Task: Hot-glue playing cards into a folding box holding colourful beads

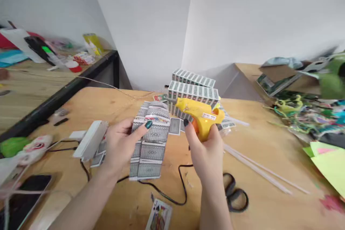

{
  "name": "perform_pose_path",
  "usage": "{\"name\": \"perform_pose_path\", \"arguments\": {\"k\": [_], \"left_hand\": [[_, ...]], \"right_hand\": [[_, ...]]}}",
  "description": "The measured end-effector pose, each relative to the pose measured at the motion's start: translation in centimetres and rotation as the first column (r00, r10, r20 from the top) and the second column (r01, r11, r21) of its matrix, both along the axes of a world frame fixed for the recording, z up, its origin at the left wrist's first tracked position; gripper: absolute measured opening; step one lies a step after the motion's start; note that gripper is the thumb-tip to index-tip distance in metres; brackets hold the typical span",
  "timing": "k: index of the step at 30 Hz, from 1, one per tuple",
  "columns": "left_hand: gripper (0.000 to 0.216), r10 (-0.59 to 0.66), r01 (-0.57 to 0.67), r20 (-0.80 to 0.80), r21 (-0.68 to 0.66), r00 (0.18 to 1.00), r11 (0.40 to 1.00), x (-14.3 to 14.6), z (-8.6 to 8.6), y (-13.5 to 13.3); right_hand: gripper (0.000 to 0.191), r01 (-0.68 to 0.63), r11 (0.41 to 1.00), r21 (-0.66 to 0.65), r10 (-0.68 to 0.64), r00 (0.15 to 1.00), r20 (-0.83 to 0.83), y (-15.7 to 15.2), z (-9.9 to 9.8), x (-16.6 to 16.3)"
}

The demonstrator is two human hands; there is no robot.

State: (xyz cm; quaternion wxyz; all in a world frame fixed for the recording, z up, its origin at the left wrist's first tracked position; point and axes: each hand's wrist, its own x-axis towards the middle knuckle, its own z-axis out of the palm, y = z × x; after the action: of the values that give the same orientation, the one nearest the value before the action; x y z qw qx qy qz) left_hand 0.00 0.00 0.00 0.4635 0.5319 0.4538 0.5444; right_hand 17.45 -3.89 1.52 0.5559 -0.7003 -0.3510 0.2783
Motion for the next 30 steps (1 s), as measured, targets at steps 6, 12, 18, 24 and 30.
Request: {"name": "perform_pose_path", "arguments": {"k": [6,12,18,24,30], "left_hand": [[0.019,0.028,-0.027,0.017,-0.043,0.999,0.999,-0.21,-0.23,0.61],[0.020,0.006,-0.002,0.058,-0.068,0.998,0.998,-0.21,-0.43,0.67],[0.025,-0.036,0.047,0.113,-0.099,0.993,0.994,-0.05,-0.80,0.89],[0.024,-0.033,0.045,0.106,-0.104,0.994,0.994,-0.11,-0.86,0.95],[0.022,-0.063,0.076,0.113,-0.112,0.992,0.991,-0.06,-0.63,0.98]], "right_hand": [[0.029,-0.037,0.999,0.001,0.037,0.999,0.003,0.02,-0.12,-0.04],[0.029,-0.117,0.993,0.021,0.118,0.992,-0.033,0.15,-0.02,-0.39],[0.031,-0.074,0.997,-0.024,0.073,0.997,-0.017,0.33,0.12,-0.66],[0.029,-0.084,0.996,-0.026,0.084,0.996,0.001,0.37,0.11,-0.75],[0.029,-0.085,0.996,-0.041,0.087,0.995,0.048,0.20,0.36,-0.86]]}}
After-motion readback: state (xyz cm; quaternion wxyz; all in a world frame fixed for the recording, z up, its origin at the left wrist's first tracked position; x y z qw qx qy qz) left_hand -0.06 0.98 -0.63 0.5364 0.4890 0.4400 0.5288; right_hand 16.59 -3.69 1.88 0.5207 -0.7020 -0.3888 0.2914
